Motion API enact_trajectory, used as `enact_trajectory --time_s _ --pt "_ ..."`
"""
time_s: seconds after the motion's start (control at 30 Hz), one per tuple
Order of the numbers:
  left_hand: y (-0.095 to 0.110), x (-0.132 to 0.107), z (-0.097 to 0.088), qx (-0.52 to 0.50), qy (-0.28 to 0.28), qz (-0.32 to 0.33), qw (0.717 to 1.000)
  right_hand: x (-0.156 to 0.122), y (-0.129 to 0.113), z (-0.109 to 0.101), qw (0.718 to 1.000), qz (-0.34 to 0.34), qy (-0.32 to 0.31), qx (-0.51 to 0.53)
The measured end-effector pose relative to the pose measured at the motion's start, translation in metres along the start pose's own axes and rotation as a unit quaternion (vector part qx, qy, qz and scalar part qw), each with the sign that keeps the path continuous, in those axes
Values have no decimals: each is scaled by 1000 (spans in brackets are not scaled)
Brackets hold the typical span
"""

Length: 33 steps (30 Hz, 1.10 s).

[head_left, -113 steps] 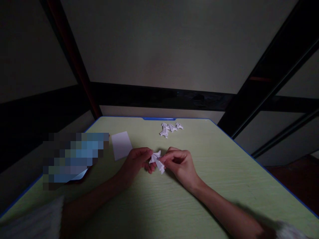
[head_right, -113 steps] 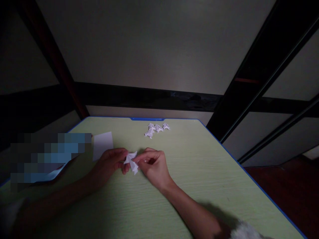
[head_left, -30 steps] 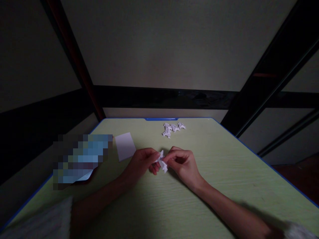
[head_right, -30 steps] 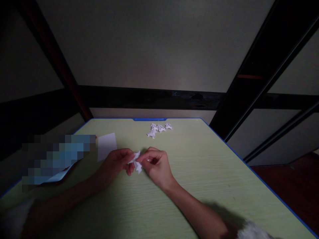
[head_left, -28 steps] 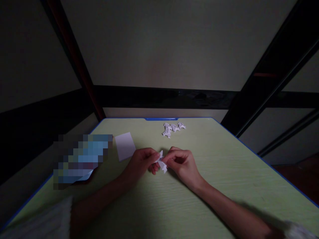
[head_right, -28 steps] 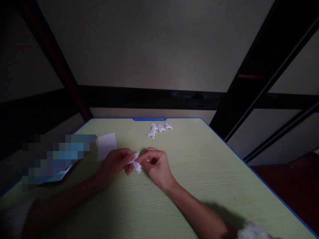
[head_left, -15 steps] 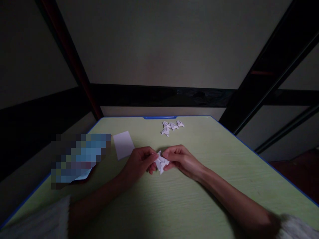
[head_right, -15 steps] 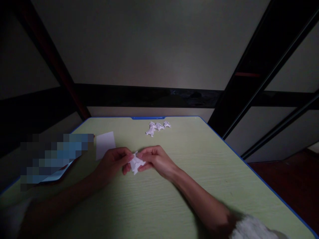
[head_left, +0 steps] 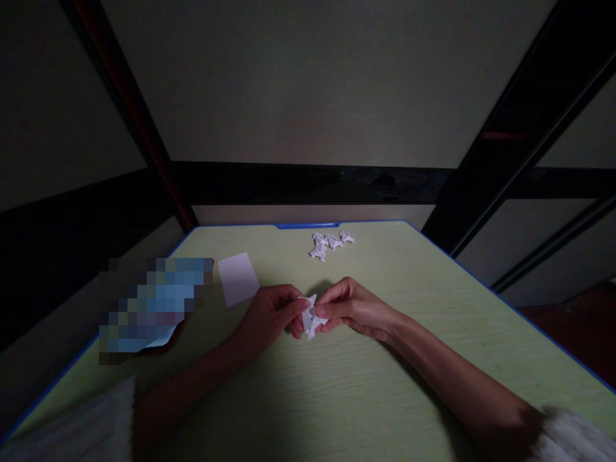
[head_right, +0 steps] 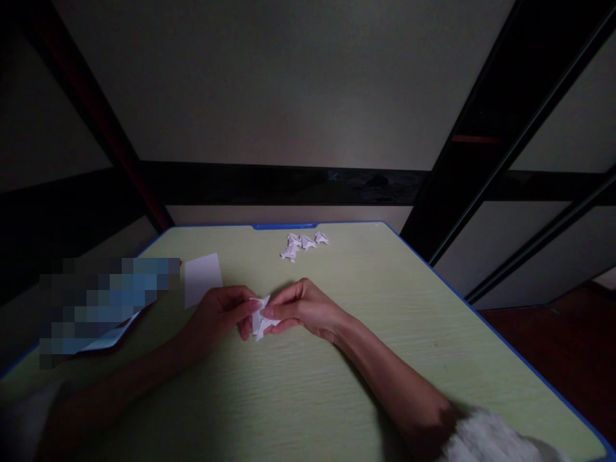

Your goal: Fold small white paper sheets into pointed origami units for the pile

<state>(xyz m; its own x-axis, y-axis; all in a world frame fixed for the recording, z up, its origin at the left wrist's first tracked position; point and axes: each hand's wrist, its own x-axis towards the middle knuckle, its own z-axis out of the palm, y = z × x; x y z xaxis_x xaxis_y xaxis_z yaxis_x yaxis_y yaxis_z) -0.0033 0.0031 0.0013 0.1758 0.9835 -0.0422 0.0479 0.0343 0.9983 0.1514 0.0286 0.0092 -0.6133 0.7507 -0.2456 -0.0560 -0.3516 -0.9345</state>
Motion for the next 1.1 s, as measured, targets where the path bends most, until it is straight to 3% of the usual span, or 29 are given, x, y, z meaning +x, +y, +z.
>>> enact_trajectory --time_s 0.53,0.83,1.1 --pt "-1 -1 -2 36 -57 -15 998 0 2 7 997 -41 29 -62" --pt "2 -6 0 116 9 48 992 3 5 13 995 -49 51 -75" --pt "-1 -4 -1 115 20 56 992 1 7 16 991 -60 76 -93"
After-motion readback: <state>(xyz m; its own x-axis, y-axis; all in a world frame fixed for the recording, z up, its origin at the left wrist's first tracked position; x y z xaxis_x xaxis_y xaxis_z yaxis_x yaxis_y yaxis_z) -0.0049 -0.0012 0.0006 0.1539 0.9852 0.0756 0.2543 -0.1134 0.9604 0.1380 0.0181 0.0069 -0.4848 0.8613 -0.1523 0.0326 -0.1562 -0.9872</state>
